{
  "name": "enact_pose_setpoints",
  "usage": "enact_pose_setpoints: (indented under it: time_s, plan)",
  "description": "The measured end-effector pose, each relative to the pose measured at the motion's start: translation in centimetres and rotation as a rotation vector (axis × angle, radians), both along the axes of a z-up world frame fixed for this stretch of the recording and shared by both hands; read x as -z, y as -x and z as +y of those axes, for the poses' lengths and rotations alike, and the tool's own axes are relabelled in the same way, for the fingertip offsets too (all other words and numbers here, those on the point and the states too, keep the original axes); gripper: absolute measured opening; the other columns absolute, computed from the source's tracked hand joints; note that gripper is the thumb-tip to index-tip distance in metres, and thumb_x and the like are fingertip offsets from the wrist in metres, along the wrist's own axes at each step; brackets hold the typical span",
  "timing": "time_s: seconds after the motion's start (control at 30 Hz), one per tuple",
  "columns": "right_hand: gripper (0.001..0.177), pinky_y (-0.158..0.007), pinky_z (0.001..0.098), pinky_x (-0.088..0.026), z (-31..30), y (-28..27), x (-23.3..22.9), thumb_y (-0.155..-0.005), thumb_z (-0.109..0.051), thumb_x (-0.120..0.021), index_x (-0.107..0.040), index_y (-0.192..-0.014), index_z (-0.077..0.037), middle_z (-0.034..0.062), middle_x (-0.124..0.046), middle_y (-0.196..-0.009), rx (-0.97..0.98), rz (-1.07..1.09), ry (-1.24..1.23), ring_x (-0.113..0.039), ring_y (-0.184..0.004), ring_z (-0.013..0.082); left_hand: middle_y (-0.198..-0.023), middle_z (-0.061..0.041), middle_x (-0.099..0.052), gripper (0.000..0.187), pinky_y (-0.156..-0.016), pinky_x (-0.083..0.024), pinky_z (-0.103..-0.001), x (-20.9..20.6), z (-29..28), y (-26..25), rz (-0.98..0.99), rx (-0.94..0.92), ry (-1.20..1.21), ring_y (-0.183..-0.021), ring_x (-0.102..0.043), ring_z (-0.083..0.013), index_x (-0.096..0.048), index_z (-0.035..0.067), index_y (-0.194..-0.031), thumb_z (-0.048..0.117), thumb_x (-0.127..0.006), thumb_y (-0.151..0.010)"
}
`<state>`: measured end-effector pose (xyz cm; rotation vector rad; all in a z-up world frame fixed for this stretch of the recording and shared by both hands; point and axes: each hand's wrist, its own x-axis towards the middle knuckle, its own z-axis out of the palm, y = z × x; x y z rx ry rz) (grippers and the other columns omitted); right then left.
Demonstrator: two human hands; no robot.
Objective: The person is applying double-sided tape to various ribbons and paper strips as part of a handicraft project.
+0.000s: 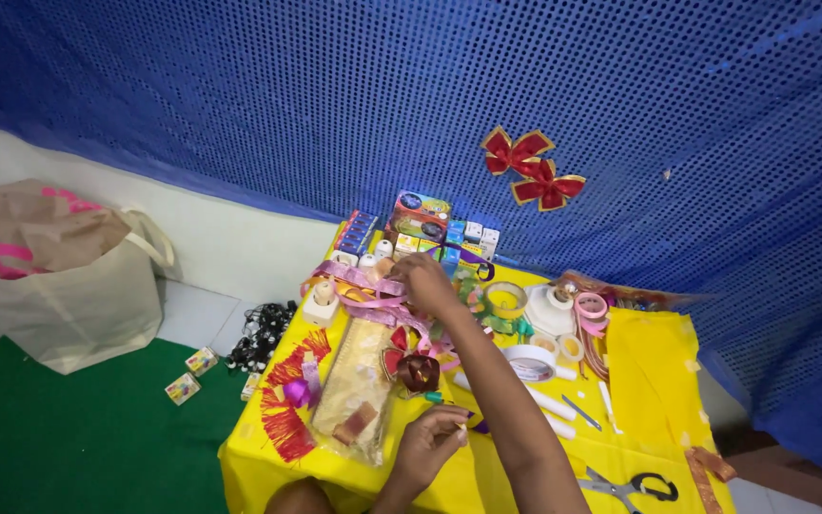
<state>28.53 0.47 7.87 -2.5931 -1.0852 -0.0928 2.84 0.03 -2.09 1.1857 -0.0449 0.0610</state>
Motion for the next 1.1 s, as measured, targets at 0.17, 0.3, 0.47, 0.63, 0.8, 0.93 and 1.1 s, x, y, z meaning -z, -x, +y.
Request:
enact_pose_setpoints:
  time_s: [0.17, 0.3, 0.47, 0.63, 0.8, 0.93, 1.1]
  plan:
    - [0.033, -0.114, 0.0502, -0.039, -0.4, 0.1, -1.2, -0.094, 0.003, -0.057, -0.071, -0.121, -0.009, 0.0132, -0.065, -0.137, 0.051, 0.013, -0.172, -0.051, -0.131, 0.0337, -0.117, -0.011, -0.075, 0.014, -0.081, -0.065, -0.031, 0.6, -0.2, -0.3, -0.007, -0.005, 0.015, -0.097, -0.074, -0.0172, -0.077, 0.003, -0.104, 0.010, -0.075, -0.091]
    - [0.057, -0.078, 0.0186, -0.059, -1.0, 1.9, -5.0, -0.093, 0.011, -0.048, -0.065, -0.139, -0.018, 0.0074, -0.061, -0.148, 0.146, 0.304, -0.709, -0.066, -0.109, 0.0132, -0.118, -0.008, -0.075, 0.017, -0.086, -0.067, -0.032, -1.0, 0.3, 0.1, 0.121, 0.014, -0.037, -0.101, -0.074, -0.0176, -0.078, 0.004, -0.105, 0.013, -0.076, -0.091]
    - [0.027, -0.100, 0.0367, -0.058, -4.6, 0.8, -5.9, -0.095, -0.014, -0.069, -0.075, -0.120, -0.004, 0.0124, -0.075, -0.118, 0.133, 0.372, -1.117, -0.071, -0.108, 0.0226, -0.121, -0.008, -0.076, 0.022, -0.086, -0.066, -0.031, -1.0, 0.1, -0.1, 0.184, 0.009, -0.066, -0.106, -0.074, -0.0181, -0.080, 0.004, -0.107, 0.012, -0.075, -0.088]
    - [0.022, -0.075, 0.0268, -0.054, -9.9, 4.0, -5.3, -0.089, -0.019, -0.079, -0.075, -0.106, -0.006, 0.0022, -0.073, -0.091, 0.209, 0.482, -1.259, -0.067, -0.081, 0.0116, -0.118, -0.011, -0.075, 0.020, -0.084, -0.066, -0.034, -0.3, 0.2, 0.1, 0.118, 0.005, -0.019, -0.104, -0.074, -0.0197, -0.080, 0.000, -0.104, 0.012, -0.075, -0.088]
    - [0.020, -0.087, 0.0289, -0.052, -16.3, 10.0, -2.6, -0.081, 0.002, -0.062, -0.061, -0.094, -0.014, 0.0056, -0.070, -0.104, 0.215, 0.391, -1.128, -0.066, -0.101, 0.0166, -0.106, -0.009, -0.078, 0.025, -0.084, -0.062, -0.031, -1.3, 0.4, 0.7, 0.061, -0.007, -0.057, -0.091, -0.075, -0.0189, -0.078, 0.004, -0.113, 0.011, -0.077, -0.089]
    - [0.035, -0.078, 0.0247, -0.052, -20.8, 15.7, -2.2, -0.091, 0.008, -0.063, -0.061, -0.123, -0.007, 0.0081, -0.072, -0.098, 0.130, 0.431, -1.064, -0.067, -0.091, 0.0126, -0.115, -0.008, -0.079, 0.028, -0.088, -0.062, -0.031, -2.8, 0.5, 1.5, 0.107, 0.009, -0.088, -0.101, -0.076, -0.0194, -0.078, 0.006, -0.116, 0.017, -0.076, -0.090]
    - [0.023, -0.063, 0.0309, -0.050, -24.8, 22.2, -3.4, -0.101, -0.022, -0.061, -0.082, -0.101, -0.014, 0.0043, -0.076, -0.095, 0.166, 0.034, -0.555, -0.070, -0.081, 0.0180, -0.120, -0.008, -0.079, 0.027, -0.094, -0.061, -0.033, -3.8, 0.3, 1.4, 0.186, 0.012, -0.146, -0.112, -0.075, -0.0211, -0.079, 0.008, -0.116, 0.016, -0.075, -0.090]
